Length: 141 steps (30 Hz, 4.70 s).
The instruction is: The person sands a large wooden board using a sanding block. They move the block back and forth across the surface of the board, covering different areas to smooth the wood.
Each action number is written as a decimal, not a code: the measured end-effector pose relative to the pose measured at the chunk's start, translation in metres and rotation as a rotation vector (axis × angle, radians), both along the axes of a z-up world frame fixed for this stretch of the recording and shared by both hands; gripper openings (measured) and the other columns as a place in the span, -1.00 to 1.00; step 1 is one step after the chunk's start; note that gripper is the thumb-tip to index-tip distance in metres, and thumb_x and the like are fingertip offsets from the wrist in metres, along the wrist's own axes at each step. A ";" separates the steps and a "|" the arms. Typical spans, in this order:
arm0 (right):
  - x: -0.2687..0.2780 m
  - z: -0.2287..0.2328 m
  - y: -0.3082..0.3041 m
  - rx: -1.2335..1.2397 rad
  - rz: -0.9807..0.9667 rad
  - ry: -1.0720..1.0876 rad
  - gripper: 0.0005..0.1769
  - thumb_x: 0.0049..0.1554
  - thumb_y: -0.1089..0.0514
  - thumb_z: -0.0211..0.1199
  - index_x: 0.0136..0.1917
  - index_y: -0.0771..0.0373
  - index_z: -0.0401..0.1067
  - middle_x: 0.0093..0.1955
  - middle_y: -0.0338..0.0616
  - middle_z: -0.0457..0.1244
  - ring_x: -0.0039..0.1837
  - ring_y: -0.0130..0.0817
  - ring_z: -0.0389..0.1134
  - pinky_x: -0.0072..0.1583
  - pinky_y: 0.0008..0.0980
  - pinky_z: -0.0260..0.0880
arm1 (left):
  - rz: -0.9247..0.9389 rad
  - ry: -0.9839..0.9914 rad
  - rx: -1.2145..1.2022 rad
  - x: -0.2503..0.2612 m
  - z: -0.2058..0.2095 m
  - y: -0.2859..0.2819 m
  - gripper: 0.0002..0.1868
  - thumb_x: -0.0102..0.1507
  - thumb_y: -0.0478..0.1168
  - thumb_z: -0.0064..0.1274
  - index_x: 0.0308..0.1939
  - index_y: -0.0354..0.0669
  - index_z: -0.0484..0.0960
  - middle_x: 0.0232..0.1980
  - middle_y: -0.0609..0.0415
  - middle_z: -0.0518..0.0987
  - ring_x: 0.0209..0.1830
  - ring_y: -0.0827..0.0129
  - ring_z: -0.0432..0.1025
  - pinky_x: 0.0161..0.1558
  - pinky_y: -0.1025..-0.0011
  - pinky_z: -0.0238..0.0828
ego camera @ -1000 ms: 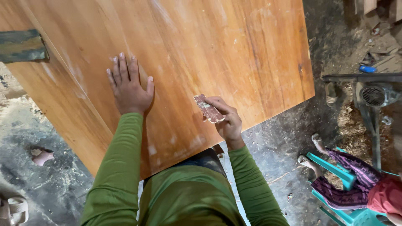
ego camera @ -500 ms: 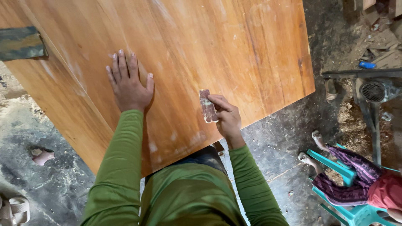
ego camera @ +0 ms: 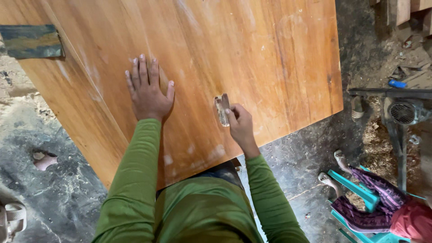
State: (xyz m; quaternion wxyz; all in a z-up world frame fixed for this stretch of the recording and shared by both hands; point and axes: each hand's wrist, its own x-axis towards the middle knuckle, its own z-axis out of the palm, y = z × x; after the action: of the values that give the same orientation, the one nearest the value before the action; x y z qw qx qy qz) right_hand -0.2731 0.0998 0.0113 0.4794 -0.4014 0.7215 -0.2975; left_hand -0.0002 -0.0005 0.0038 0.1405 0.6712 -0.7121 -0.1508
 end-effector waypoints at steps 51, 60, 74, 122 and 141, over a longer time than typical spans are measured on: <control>0.044 0.009 -0.016 -0.417 0.530 0.909 -0.34 0.24 0.18 0.16 0.60 0.16 0.19 0.68 -0.22 0.02 0.12 -0.20 0.22 0.22 -0.19 0.14 | -0.012 0.020 0.040 0.001 0.006 -0.002 -0.21 0.42 0.10 0.03 0.64 -0.17 0.21 0.71 -0.19 0.01 0.72 -0.05 -0.14 0.64 -0.13 -0.34; 0.039 0.001 -0.006 -0.482 0.511 0.973 -0.35 0.25 0.15 0.14 0.59 0.15 0.18 0.68 -0.19 0.03 0.18 -0.12 0.25 0.26 -0.15 0.15 | -0.022 0.012 0.015 0.002 0.004 -0.004 -0.22 0.41 0.09 0.06 0.62 -0.18 0.25 0.70 -0.22 0.04 0.71 -0.08 -0.13 0.62 -0.15 -0.32; 0.040 0.012 -0.006 -0.363 0.537 0.824 -0.32 0.22 0.15 0.21 0.58 0.22 0.19 0.66 -0.13 0.05 0.03 -0.22 0.23 0.14 -0.20 0.12 | -0.018 -0.009 0.026 0.001 0.002 -0.001 -0.21 0.42 0.09 0.04 0.64 -0.18 0.22 0.71 -0.22 0.03 0.71 -0.08 -0.12 0.62 -0.13 -0.35; -0.115 -0.046 0.058 -0.531 -0.457 0.720 -0.52 0.48 0.19 -0.13 0.56 0.52 0.16 0.57 0.25 0.15 0.58 0.04 0.24 0.52 -0.12 0.30 | 0.092 0.044 0.131 -0.020 0.031 -0.119 -0.36 0.46 0.04 -0.12 0.59 -0.06 0.25 0.69 -0.03 0.18 0.65 0.05 0.02 0.59 0.00 -0.05; -0.123 -0.041 0.040 -0.503 -0.323 0.892 -0.45 0.45 0.07 -0.18 0.53 0.45 0.26 0.56 0.18 0.19 0.59 0.03 0.22 0.60 -0.05 0.17 | 0.750 -0.194 0.120 0.290 0.000 0.160 -0.33 0.57 -0.04 -0.34 0.68 -0.21 -0.14 0.74 -0.22 -0.11 0.77 -0.05 -0.14 0.71 -0.08 -0.32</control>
State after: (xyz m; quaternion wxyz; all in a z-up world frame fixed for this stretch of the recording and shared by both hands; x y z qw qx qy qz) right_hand -0.3960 0.1403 -0.0299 -0.0366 -0.4753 0.8141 -0.3315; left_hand 0.2902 0.1596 0.0037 0.0784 0.9030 -0.4173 -0.0664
